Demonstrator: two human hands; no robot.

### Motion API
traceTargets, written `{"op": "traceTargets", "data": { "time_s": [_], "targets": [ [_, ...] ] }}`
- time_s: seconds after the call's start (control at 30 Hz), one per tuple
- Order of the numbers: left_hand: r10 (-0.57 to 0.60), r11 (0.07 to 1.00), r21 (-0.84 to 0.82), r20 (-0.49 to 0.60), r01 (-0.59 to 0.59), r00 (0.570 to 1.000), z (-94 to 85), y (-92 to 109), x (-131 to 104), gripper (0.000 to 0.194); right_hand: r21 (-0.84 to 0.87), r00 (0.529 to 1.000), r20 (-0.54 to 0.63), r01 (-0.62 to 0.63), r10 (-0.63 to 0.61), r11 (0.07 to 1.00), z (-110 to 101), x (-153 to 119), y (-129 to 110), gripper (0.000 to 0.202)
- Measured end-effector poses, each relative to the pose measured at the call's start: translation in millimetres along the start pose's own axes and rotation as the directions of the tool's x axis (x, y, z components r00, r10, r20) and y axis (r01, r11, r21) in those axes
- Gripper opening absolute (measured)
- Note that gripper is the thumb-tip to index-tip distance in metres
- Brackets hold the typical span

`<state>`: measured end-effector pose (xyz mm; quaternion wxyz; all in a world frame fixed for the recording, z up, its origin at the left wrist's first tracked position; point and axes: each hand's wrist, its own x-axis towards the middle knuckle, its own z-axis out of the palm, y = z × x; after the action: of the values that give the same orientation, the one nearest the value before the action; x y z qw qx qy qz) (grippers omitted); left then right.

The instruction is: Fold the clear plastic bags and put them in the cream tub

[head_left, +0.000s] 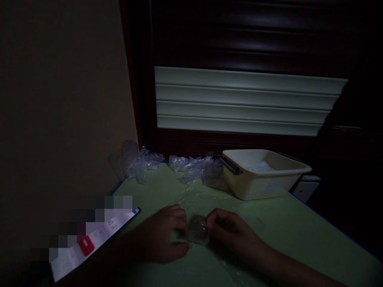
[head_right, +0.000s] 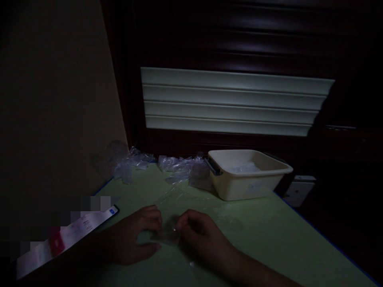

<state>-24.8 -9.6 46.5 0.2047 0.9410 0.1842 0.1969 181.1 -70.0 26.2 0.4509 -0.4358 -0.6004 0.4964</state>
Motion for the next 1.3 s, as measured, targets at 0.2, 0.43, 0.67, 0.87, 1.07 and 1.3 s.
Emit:
{"op": "traceTargets", "data": {
  "time_s": [0.2, 0.43, 0.67, 0.87, 1.07, 1.3],
  "targets": [
    [0.009, 0.999, 0.035, -0.051, -0.007, 0.999, 8.1, -4.5, 0.0, 0.011, -0.03, 0.997, -0.071, 0.038, -0.04, 0.999, -0.9, 0.3, 0.5, 0.039],
    [-0.047, 0.987, 0.152, -0.045, 0.054, 0.998, 11.9, -3.9, 1.4, 0.019, -0.3, 0.975, -0.1, 0.16, -0.198, 0.94, -2.5, -7.7, -5.2, 0.033],
    [-0.106, 0.917, 0.379, -0.076, 0.127, 0.991, 14.2, 0.7, 0.6, 0.013, -0.727, 0.848, 0.137, 0.437, -0.512, 0.529, -5.3, -16.0, -10.6, 0.03],
    [-0.051, 0.843, 0.529, -0.104, 0.099, 0.993, 11.0, 7.1, 4.5, 0.011, -0.791, 0.889, 0.259, 0.419, -0.377, 0.445, -5.3, -11.4, -6.4, 0.032],
    [0.24, 0.812, 0.541, 0.033, -0.22, 0.97, 19.1, 13.6, -1.5, 0.018, -0.834, 0.928, 0.286, 0.364, -0.24, 0.414, -4.3, -8.9, -4.7, 0.027],
    [0.11, 0.813, 0.565, 0.094, -0.143, 0.99, 20.2, 12.4, -2.8, 0.013, -0.885, 0.941, 0.285, 0.332, -0.184, 0.326, -6.1, -6.3, -5.1, 0.02]
  ]
}}
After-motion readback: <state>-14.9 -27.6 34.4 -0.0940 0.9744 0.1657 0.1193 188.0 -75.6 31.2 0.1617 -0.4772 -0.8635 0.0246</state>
